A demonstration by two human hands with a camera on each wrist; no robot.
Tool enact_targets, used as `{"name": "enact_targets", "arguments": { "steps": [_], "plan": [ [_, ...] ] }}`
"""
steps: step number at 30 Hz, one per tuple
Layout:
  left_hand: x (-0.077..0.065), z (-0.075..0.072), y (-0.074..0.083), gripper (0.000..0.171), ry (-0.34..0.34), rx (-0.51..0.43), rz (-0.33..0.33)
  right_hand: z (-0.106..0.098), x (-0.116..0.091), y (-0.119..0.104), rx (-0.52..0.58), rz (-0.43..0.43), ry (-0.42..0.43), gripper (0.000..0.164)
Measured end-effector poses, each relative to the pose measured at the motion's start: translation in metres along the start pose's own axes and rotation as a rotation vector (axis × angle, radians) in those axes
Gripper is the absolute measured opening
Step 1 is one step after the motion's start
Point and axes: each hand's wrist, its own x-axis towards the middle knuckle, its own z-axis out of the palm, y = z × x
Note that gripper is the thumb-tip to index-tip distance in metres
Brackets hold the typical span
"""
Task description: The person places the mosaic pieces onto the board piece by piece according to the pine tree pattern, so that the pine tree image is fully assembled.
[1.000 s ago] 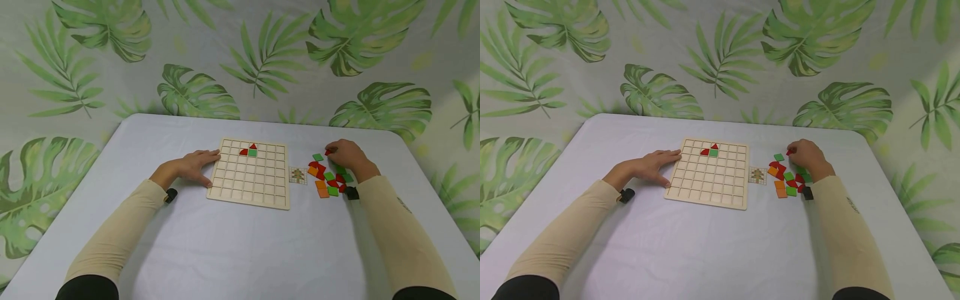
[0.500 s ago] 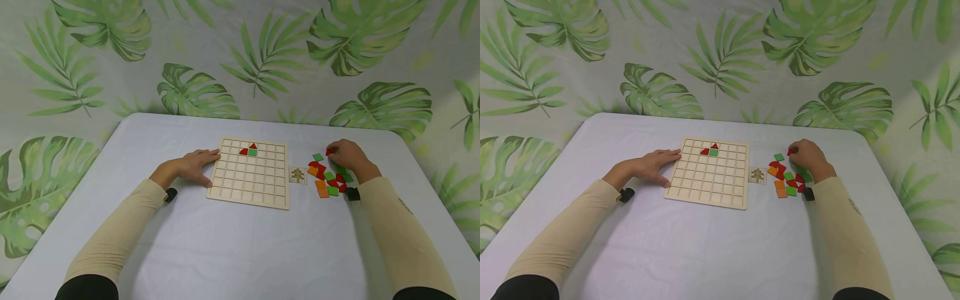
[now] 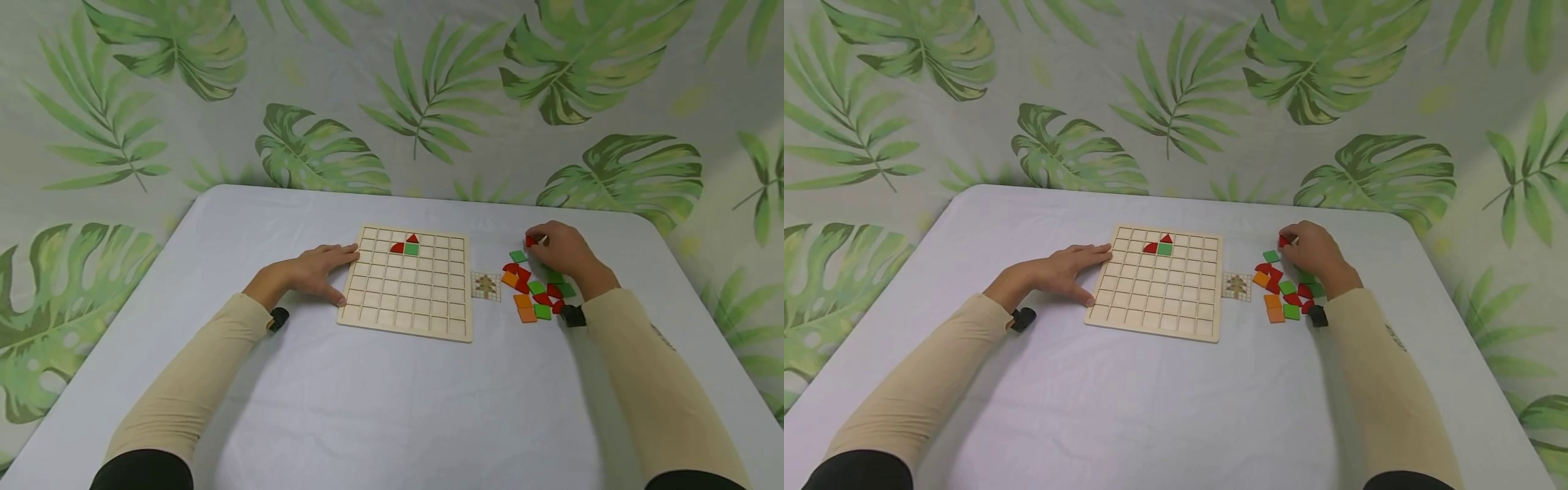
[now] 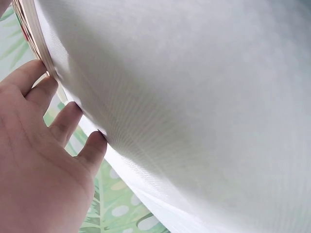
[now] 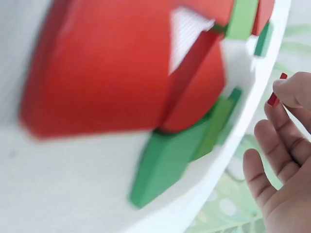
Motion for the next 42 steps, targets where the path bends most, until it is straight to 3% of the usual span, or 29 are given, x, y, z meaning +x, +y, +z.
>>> {"name": "enact_targets", "arguments": {
  "steps": [10,18,27,35,38,42],
  "plan": [
    [-0.002,-0.001,-0.001,0.099,-0.01,0.009,-0.002,0.005,0.008,-0.038,-0.008,-0.127,0.005,0.036],
    [-0.002,-0.004,-0.002,0.099,-0.002,0.026,0.002,0.016,0.02,-0.074,-0.01,-0.179,-0.047,0.038],
    [-0.002,-0.002,-0.003,0.1,-0.004,0.005,-0.002,0.038,0.035,-0.117,0.016,-0.316,-0.107,0.036],
    [-0.001,0.001,-0.002,0.098,-0.004,-0.007,-0.001,0.057,0.041,-0.142,-0.021,-0.308,-0.139,0.035],
    [-0.002,0.0,-0.001,0.098,-0.003,-0.003,-0.001,0.06,0.043,-0.144,-0.036,-0.295,-0.146,0.037],
    [-0.002,-0.001,0.0,0.098,0.003,0.002,0.003,0.058,0.042,-0.142,0.023,-0.278,-0.167,0.041]
  ]
}}
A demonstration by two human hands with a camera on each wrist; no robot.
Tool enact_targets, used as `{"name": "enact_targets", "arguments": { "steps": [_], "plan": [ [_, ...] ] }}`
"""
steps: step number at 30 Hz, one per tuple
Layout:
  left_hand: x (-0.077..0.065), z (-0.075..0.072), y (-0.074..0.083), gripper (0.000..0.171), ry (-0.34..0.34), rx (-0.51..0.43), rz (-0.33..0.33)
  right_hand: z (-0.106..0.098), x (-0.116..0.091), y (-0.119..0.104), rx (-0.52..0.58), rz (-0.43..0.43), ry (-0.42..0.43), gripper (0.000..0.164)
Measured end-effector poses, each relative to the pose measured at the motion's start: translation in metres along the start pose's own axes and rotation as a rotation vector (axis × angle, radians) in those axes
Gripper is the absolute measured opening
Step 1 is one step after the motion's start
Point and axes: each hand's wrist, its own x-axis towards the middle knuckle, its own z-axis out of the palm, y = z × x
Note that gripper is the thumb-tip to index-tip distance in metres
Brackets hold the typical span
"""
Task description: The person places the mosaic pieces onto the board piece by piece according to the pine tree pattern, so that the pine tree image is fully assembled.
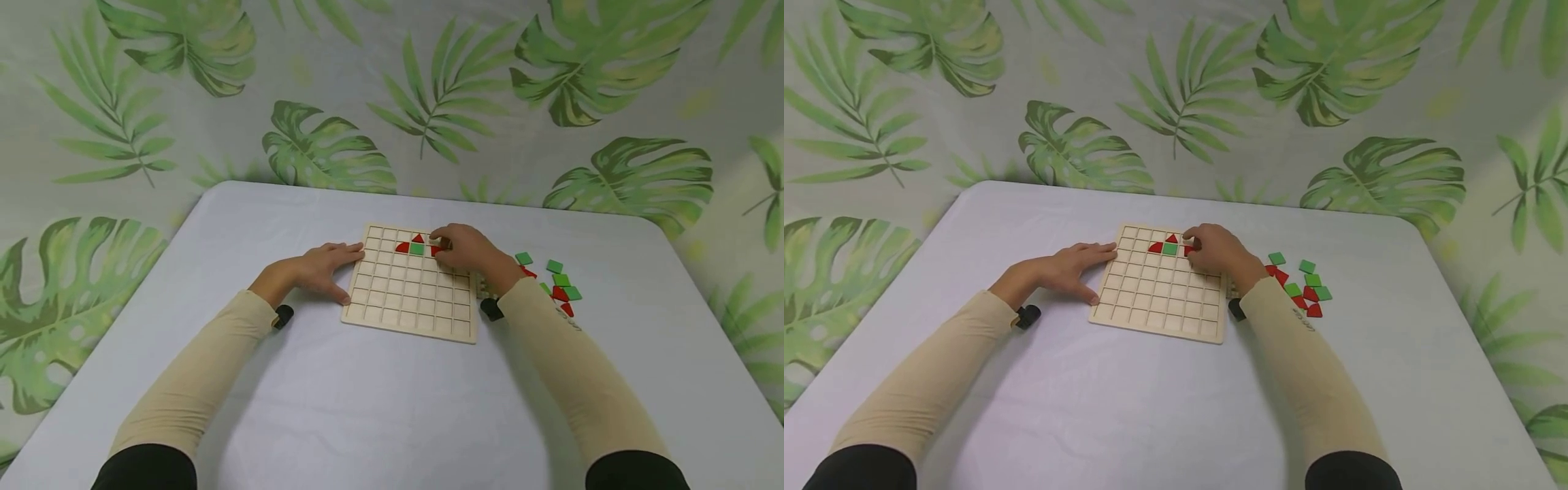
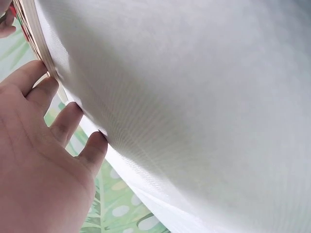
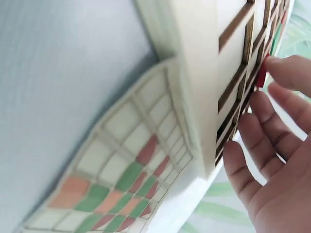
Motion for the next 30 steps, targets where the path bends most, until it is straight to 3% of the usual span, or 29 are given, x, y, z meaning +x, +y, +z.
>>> {"name": "enact_targets", "arguments": {
  "steps": [6,11,18,24,30],
  "plan": [
    [0.003,0.0,-0.001,0.099,-0.008,-0.003,-0.005,-0.003,-0.007,0.009,0.11,-0.022,0.009,0.035],
    [0.005,0.002,-0.001,0.099,-0.011,-0.007,-0.002,-0.004,-0.008,0.011,0.164,0.019,-0.031,0.033],
    [0.005,0.002,-0.001,0.099,-0.007,-0.006,0.003,-0.009,-0.007,0.013,0.182,0.067,-0.074,0.034],
    [0.005,0.0,-0.001,0.099,-0.007,0.019,0.007,-0.009,-0.005,0.007,0.145,0.058,-0.065,0.034],
    [0.004,-0.001,-0.002,0.099,-0.014,0.011,-0.003,-0.003,0.001,0.005,0.201,0.06,-0.068,0.031]
  ]
}}
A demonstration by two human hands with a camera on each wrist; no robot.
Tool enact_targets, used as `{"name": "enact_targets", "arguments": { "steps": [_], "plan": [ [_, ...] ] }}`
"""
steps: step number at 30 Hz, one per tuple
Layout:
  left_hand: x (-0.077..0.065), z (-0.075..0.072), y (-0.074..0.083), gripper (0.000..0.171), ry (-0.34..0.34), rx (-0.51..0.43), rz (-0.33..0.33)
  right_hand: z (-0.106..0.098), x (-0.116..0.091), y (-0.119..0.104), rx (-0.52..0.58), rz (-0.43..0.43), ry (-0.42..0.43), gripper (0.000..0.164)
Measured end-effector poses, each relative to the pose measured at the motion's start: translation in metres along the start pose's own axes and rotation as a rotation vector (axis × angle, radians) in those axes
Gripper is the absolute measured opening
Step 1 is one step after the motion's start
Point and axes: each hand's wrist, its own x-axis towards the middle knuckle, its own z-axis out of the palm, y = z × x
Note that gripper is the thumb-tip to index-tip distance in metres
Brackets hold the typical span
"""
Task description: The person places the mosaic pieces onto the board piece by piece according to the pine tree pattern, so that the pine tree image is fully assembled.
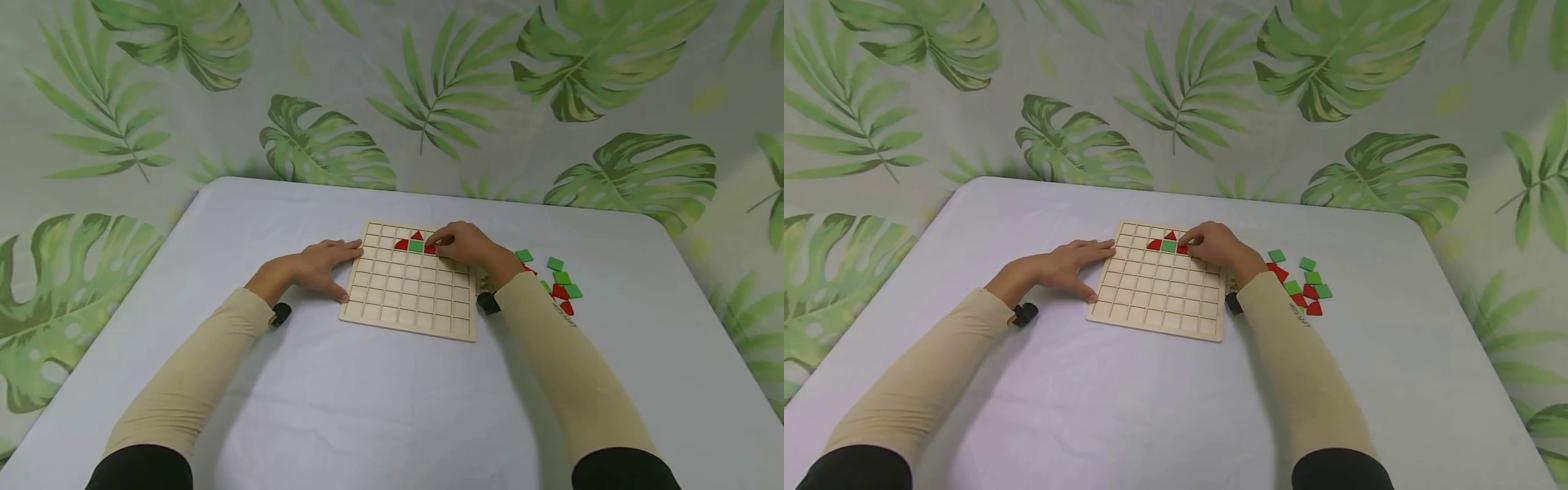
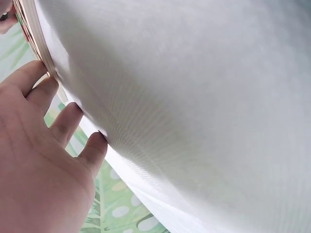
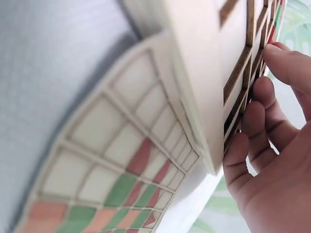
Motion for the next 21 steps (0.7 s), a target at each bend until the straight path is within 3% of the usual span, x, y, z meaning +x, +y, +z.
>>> {"name": "enact_targets", "arguments": {
  "steps": [8,21],
  "plan": [
    [-0.0001,0.0016,0.0003,0.1,-0.001,0.002,0.0,0.0013,0.001,-0.0018,0.053,0.028,0.005,0.029],
    [-0.0014,0.0,0.0012,0.099,0.001,0.004,0.008,0.0005,-0.0016,0.002,0.043,0.025,0.007,0.032]
  ]
}}
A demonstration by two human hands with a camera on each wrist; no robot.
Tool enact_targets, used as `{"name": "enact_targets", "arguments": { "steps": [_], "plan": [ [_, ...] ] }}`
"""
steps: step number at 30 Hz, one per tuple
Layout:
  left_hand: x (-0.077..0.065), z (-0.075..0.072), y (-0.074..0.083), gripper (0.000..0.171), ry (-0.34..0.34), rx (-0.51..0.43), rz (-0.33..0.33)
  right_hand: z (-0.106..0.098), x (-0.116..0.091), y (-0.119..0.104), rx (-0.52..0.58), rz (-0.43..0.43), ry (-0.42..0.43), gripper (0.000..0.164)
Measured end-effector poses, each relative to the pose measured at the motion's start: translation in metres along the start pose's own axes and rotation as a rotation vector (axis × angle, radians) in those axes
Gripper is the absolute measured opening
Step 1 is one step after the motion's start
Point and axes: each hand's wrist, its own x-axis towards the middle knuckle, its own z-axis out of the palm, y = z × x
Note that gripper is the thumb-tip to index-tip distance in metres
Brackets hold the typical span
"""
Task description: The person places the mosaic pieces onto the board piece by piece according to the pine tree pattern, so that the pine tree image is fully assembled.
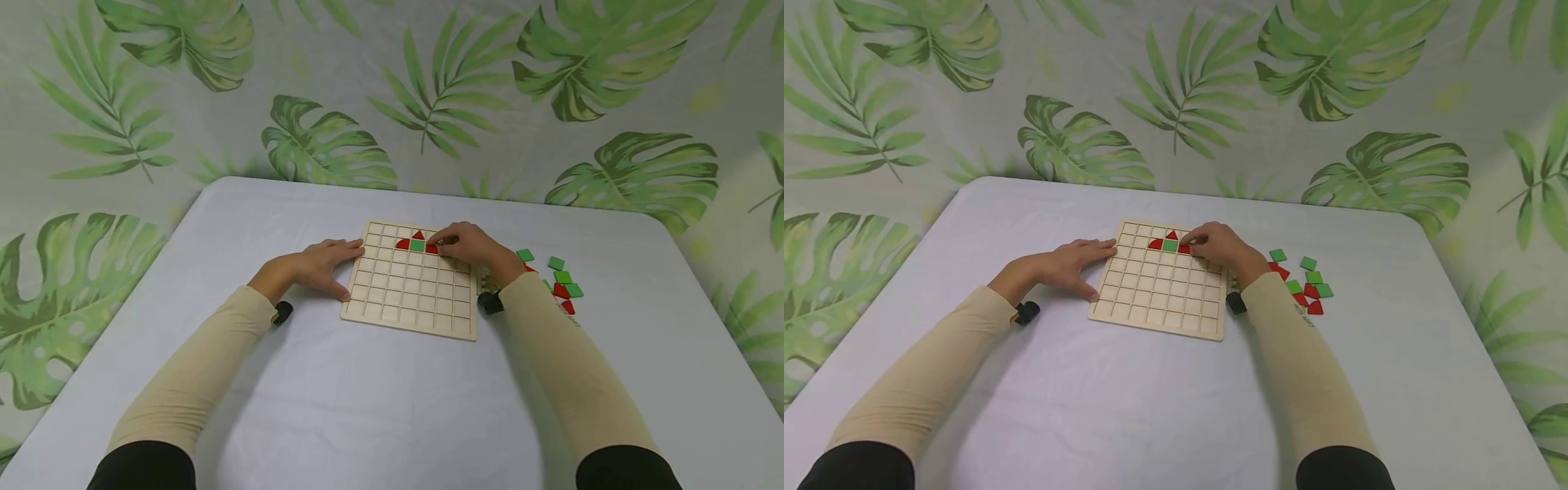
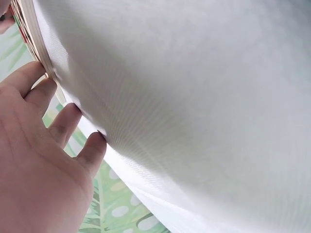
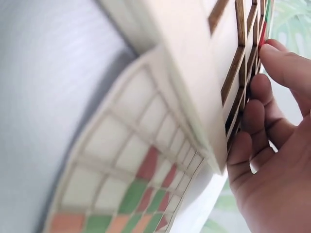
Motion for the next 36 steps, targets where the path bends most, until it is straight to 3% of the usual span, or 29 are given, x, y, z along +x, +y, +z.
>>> {"name": "enact_targets", "arguments": {
  "steps": [6,13,23,36],
  "plan": [
    [0.001,0.0,0.002,0.098,-0.009,0.005,-0.005,-0.007,-0.009,0.003,-0.001,-0.027,0.022,0.031],
    [0.002,0.0,0.003,0.099,-0.018,-0.004,-0.016,-0.03,-0.032,0.014,-0.086,-0.074,0.059,0.03],
    [0.001,-0.002,0.003,0.099,-0.014,-0.002,-0.011,-0.056,-0.07,0.032,-0.153,-0.003,0.056,0.029],
    [-0.001,-0.002,0.004,0.098,-0.004,-0.017,0.006,-0.061,-0.099,0.052,-0.229,0.073,0.041,0.028]
  ]
}}
